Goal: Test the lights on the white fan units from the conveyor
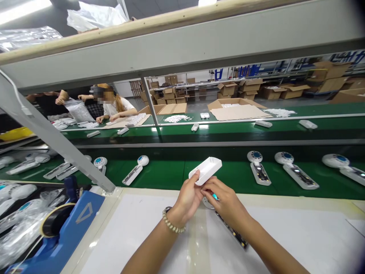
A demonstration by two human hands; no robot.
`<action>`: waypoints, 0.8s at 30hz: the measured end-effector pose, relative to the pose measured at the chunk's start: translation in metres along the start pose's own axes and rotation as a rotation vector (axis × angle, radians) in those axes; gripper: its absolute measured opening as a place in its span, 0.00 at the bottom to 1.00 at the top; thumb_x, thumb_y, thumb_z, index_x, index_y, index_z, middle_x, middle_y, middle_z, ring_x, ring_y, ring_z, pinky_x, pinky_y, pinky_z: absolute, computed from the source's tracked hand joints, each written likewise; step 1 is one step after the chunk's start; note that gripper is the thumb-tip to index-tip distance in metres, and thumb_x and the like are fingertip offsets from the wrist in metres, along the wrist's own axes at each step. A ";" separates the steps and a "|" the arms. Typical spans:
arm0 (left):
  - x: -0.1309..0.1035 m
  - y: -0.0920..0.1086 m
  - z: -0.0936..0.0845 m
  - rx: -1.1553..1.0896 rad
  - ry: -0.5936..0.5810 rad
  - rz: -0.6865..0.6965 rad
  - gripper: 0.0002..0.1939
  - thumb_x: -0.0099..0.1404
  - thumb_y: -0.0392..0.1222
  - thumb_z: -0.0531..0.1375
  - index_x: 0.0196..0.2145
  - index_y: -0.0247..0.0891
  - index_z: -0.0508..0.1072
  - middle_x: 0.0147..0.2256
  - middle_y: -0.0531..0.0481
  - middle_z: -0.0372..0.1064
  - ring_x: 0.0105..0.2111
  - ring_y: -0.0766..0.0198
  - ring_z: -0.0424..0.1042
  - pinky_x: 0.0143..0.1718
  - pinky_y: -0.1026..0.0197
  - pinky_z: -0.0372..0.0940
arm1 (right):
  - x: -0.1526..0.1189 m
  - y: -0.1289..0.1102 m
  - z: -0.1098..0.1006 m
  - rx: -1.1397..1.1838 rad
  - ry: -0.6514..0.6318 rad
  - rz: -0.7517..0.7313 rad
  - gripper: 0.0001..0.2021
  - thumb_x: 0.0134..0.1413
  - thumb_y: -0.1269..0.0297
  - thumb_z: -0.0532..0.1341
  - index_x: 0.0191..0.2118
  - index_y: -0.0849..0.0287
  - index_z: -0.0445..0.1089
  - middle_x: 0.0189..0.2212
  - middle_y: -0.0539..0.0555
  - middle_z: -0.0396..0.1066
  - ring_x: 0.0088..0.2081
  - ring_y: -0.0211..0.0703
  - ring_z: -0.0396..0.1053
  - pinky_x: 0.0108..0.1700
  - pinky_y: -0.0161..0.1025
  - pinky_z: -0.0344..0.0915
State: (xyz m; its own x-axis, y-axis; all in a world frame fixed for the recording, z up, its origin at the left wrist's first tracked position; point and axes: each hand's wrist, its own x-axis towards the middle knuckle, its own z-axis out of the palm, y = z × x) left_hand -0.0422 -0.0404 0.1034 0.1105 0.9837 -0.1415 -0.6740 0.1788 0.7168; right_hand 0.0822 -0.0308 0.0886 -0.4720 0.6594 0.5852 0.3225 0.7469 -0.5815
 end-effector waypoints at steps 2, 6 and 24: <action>0.000 0.000 0.001 -0.007 0.000 0.009 0.20 0.64 0.44 0.54 0.47 0.25 0.67 0.38 0.36 0.71 0.43 0.53 0.68 0.45 0.56 0.63 | 0.000 0.000 -0.001 -0.010 0.025 -0.035 0.08 0.56 0.74 0.52 0.36 0.57 0.66 0.32 0.54 0.69 0.35 0.42 0.67 0.35 0.38 0.66; -0.003 0.002 0.004 -0.004 0.015 0.028 0.19 0.65 0.42 0.53 0.47 0.24 0.67 0.37 0.35 0.71 0.41 0.53 0.69 0.41 0.58 0.65 | -0.002 -0.001 0.000 0.001 0.073 -0.024 0.09 0.55 0.75 0.53 0.36 0.58 0.68 0.32 0.55 0.69 0.35 0.43 0.67 0.36 0.38 0.65; -0.011 0.001 0.015 -0.043 0.083 0.072 0.20 0.65 0.44 0.52 0.49 0.26 0.65 0.43 0.33 0.68 0.45 0.48 0.67 0.45 0.51 0.63 | 0.000 -0.005 -0.002 0.218 0.097 0.350 0.03 0.49 0.68 0.60 0.32 0.57 0.70 0.30 0.53 0.69 0.28 0.42 0.67 0.32 0.40 0.66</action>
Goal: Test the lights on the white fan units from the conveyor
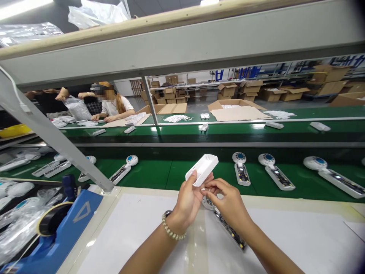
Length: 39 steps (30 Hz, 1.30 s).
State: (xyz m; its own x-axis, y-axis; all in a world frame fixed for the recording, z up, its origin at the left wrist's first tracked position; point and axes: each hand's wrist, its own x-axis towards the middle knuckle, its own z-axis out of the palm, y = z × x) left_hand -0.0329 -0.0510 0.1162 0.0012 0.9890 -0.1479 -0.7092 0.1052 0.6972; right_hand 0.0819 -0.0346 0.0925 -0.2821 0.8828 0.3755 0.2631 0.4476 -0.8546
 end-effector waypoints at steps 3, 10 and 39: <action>0.000 -0.002 0.000 0.002 0.007 0.007 0.19 0.65 0.44 0.53 0.47 0.26 0.67 0.43 0.34 0.68 0.47 0.48 0.65 0.44 0.51 0.63 | -0.001 -0.001 -0.001 -0.027 -0.035 -0.001 0.04 0.50 0.70 0.58 0.32 0.57 0.70 0.29 0.53 0.69 0.28 0.42 0.67 0.32 0.39 0.66; 0.001 -0.003 -0.002 0.026 0.010 0.011 0.18 0.64 0.44 0.54 0.45 0.25 0.69 0.38 0.36 0.70 0.45 0.49 0.67 0.42 0.52 0.64 | 0.001 -0.006 -0.005 -0.005 -0.113 -0.093 0.08 0.49 0.76 0.56 0.29 0.57 0.70 0.31 0.53 0.70 0.32 0.42 0.70 0.33 0.37 0.68; 0.014 -0.004 -0.015 0.649 0.096 0.362 0.22 0.60 0.55 0.54 0.34 0.31 0.73 0.21 0.50 0.64 0.20 0.68 0.60 0.22 0.65 0.56 | 0.002 -0.007 -0.015 0.314 -0.044 0.132 0.05 0.49 0.63 0.60 0.30 0.59 0.69 0.31 0.53 0.69 0.34 0.42 0.70 0.37 0.36 0.68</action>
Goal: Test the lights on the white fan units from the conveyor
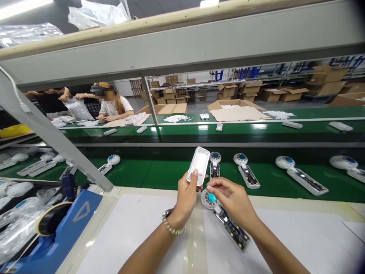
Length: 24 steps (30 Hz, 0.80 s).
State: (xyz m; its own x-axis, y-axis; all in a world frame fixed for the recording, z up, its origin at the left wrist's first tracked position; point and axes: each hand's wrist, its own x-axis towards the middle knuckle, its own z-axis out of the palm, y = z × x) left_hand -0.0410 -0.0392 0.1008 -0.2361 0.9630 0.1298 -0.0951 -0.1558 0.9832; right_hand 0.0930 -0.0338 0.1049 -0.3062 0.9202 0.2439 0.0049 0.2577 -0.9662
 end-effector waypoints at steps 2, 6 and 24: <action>0.000 -0.001 0.000 -0.003 0.019 -0.010 0.21 0.60 0.55 0.55 0.34 0.31 0.73 0.19 0.52 0.61 0.19 0.68 0.58 0.22 0.66 0.55 | -0.001 -0.002 0.001 0.016 0.003 -0.004 0.05 0.49 0.63 0.60 0.30 0.59 0.68 0.30 0.53 0.69 0.32 0.41 0.69 0.35 0.36 0.67; -0.001 -0.002 0.001 -0.066 0.049 -0.005 0.17 0.60 0.51 0.56 0.34 0.32 0.72 0.23 0.51 0.64 0.22 0.68 0.59 0.25 0.66 0.57 | -0.002 -0.003 0.002 0.034 -0.017 -0.063 0.05 0.52 0.63 0.59 0.31 0.59 0.67 0.30 0.53 0.67 0.31 0.40 0.68 0.32 0.36 0.67; -0.021 0.001 0.014 -0.088 0.219 0.154 0.30 0.61 0.39 0.56 0.58 0.44 0.48 0.53 0.42 0.57 0.47 0.56 0.64 0.47 0.59 0.59 | -0.010 0.008 0.026 -0.173 0.225 -0.209 0.03 0.51 0.67 0.59 0.30 0.57 0.70 0.43 0.59 0.71 0.45 0.49 0.68 0.46 0.45 0.66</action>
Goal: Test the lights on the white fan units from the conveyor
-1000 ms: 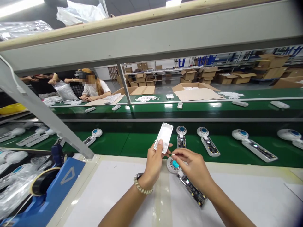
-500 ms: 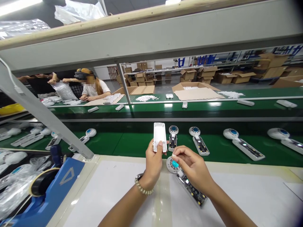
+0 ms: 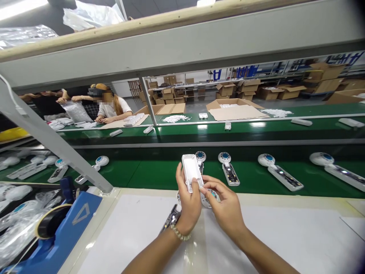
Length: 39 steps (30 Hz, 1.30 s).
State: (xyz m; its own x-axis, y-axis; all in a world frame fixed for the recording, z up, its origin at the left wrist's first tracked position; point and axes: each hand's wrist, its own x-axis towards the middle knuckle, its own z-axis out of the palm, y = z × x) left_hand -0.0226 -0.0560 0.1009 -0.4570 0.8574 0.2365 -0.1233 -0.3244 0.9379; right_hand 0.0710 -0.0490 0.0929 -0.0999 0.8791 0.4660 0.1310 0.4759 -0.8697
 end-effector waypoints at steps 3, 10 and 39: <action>-0.007 -0.006 0.004 -0.122 -0.079 -0.073 0.31 0.61 0.41 0.56 0.58 0.42 0.44 0.50 0.40 0.60 0.45 0.55 0.66 0.46 0.57 0.61 | 0.001 0.004 0.002 -0.064 0.071 -0.056 0.04 0.51 0.69 0.58 0.30 0.58 0.71 0.35 0.57 0.74 0.37 0.47 0.72 0.38 0.41 0.71; 0.007 -0.007 0.000 -0.216 -0.010 0.045 0.37 0.57 0.51 0.59 0.59 0.43 0.46 0.56 0.40 0.54 0.51 0.54 0.61 0.48 0.59 0.58 | 0.013 0.014 -0.020 -0.180 -0.003 -0.227 0.06 0.53 0.70 0.57 0.33 0.56 0.71 0.31 0.53 0.74 0.31 0.43 0.72 0.34 0.39 0.71; 0.032 0.036 -0.028 0.425 -0.222 0.046 0.04 0.55 0.39 0.59 0.30 0.38 0.72 0.29 0.51 0.69 0.26 0.64 0.65 0.25 0.66 0.57 | 0.024 0.005 -0.042 -0.255 0.085 -0.622 0.18 0.48 0.80 0.58 0.44 0.55 0.68 0.31 0.55 0.71 0.33 0.45 0.69 0.33 0.43 0.69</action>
State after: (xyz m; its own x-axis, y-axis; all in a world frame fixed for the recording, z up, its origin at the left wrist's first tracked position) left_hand -0.0659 -0.0516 0.1348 -0.2484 0.9256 0.2855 0.2846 -0.2120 0.9349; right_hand 0.1110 -0.0244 0.1062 -0.1552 0.4334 0.8878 0.3040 0.8760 -0.3745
